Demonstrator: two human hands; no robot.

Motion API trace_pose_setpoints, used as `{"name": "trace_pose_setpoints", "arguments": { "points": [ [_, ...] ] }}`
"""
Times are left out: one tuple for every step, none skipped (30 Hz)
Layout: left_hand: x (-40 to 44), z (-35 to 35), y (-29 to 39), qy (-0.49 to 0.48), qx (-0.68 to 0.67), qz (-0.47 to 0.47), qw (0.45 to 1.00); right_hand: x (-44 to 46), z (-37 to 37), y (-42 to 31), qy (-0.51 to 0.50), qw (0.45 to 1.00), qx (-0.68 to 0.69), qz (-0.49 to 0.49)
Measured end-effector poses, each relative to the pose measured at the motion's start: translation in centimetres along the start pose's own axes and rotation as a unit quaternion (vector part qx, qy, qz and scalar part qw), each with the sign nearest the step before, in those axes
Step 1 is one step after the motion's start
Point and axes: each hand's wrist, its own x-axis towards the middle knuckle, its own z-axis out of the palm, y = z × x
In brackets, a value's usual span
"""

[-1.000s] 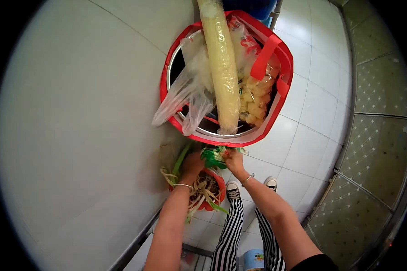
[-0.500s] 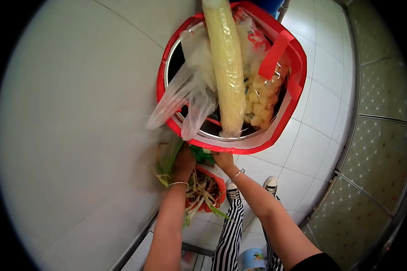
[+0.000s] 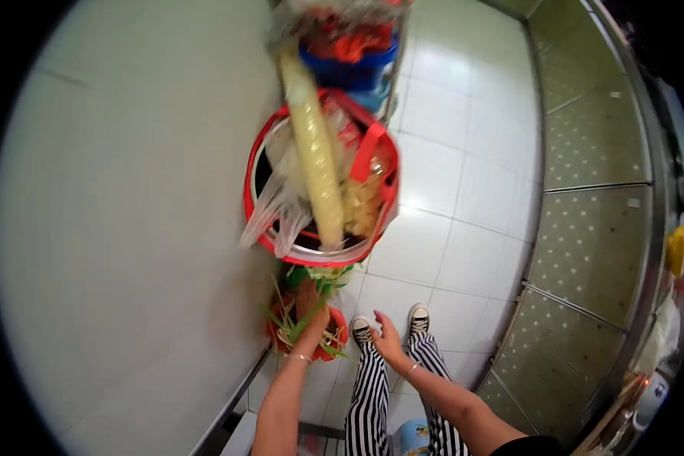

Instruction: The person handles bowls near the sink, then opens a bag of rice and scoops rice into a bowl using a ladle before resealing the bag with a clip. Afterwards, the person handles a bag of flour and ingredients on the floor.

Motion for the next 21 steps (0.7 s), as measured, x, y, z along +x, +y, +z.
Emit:
{"name": "trace_pose_setpoints", "arguments": {
  "points": [
    [-1.0, 0.0, 2.3, -0.013, -0.082, -0.015, 0.996, -1.0, -0.9, -0.8, 0.009, 0.999, 0.052, 0.01],
    [-2.2, 0.2, 4.4, -0.024, -0.163, -0.032, 0.986, -1.7, -1.7, -1.6, 0.016, 0.994, 0.104, 0.019],
    [-3.4, 0.0, 6.9, -0.023, -0.165, -0.019, 0.986, -2.2, -2.6, -3.0, 0.016, 0.983, 0.175, 0.046],
    [-4.6, -0.4, 9.4, -0.076, -0.381, -0.184, 0.903, -2.5, -4.0, -4.8, 0.027, 0.983, 0.178, 0.039],
    [-5.5, -1.1, 11.8, -0.128, -0.561, -0.334, 0.746, -2.9, -5.6, -7.1, 0.043, 0.946, 0.305, 0.096],
    [-6.2, -2.0, 13.9, -0.134, -0.561, -0.322, 0.75, -3.5, -7.1, -9.2, 0.057, 0.89, 0.427, 0.149],
    [-6.7, -3.1, 16.3, -0.133, -0.649, -0.359, 0.657, -4.1, -8.5, -11.1, 0.059, 0.872, 0.468, 0.131],
    [-7.2, -4.4, 18.5, -0.135, -0.724, -0.393, 0.551, -4.9, -10.1, -12.9, 0.072, 0.87, 0.472, 0.122],
    [-7.6, -5.9, 20.7, -0.151, -0.723, -0.382, 0.555, -5.8, -11.7, -14.5, 0.076, 0.842, 0.52, 0.12],
    [-7.8, -7.4, 23.0, -0.155, -0.753, -0.362, 0.528, -6.5, -13.4, -16.0, 0.08, 0.813, 0.566, 0.114],
    [-8.1, -9.1, 25.1, -0.16, -0.779, -0.346, 0.498, -7.5, -14.9, -17.4, 0.086, 0.792, 0.595, 0.101],
    [-8.3, -10.6, 27.0, -0.181, -0.775, -0.338, 0.502, -8.7, -16.5, -18.6, 0.104, 0.787, 0.601, 0.09],
    [-8.3, -11.9, 28.8, -0.192, -0.784, -0.324, 0.493, -9.8, -18.1, -19.7, 0.094, 0.773, 0.622, 0.081],
    [-8.5, -13.4, 30.5, -0.204, -0.792, -0.311, 0.484, -11.2, -19.6, -20.8, 0.083, 0.759, 0.642, 0.074],
    [-8.5, -14.6, 31.7, -0.221, -0.788, -0.305, 0.486, -12.3, -20.8, -21.7, 0.086, 0.754, 0.647, 0.069],
    [-8.5, -15.8, 33.2, -0.24, -0.783, -0.299, 0.489, -13.7, -22.3, -22.5, 0.102, 0.748, 0.653, 0.058],
    [-8.7, -17.0, 34.3, -0.258, -0.784, -0.27, 0.496, -15.4, -23.4, -23.1, 0.105, 0.746, 0.657, 0.037],
    [-8.7, -18.1, 35.5, -0.274, -0.786, -0.24, 0.5, -16.9, -24.5, -23.8, 0.107, 0.745, 0.659, 0.014],
    [-8.6, -19.9, 37.3, -0.287, -0.783, -0.254, 0.49, -18.7, -25.7, -25.0, 0.128, 0.757, 0.641, 0.002],
    [-8.8, -21.1, 38.6, -0.301, -0.779, -0.245, 0.493, -20.5, -27.0, -26.1, 0.139, 0.752, 0.644, -0.009],
    [-9.1, -22.2, 39.7, -0.323, -0.777, -0.235, 0.487, -22.2, -28.0, -26.8, 0.153, 0.746, 0.648, -0.01]
  ]
}}
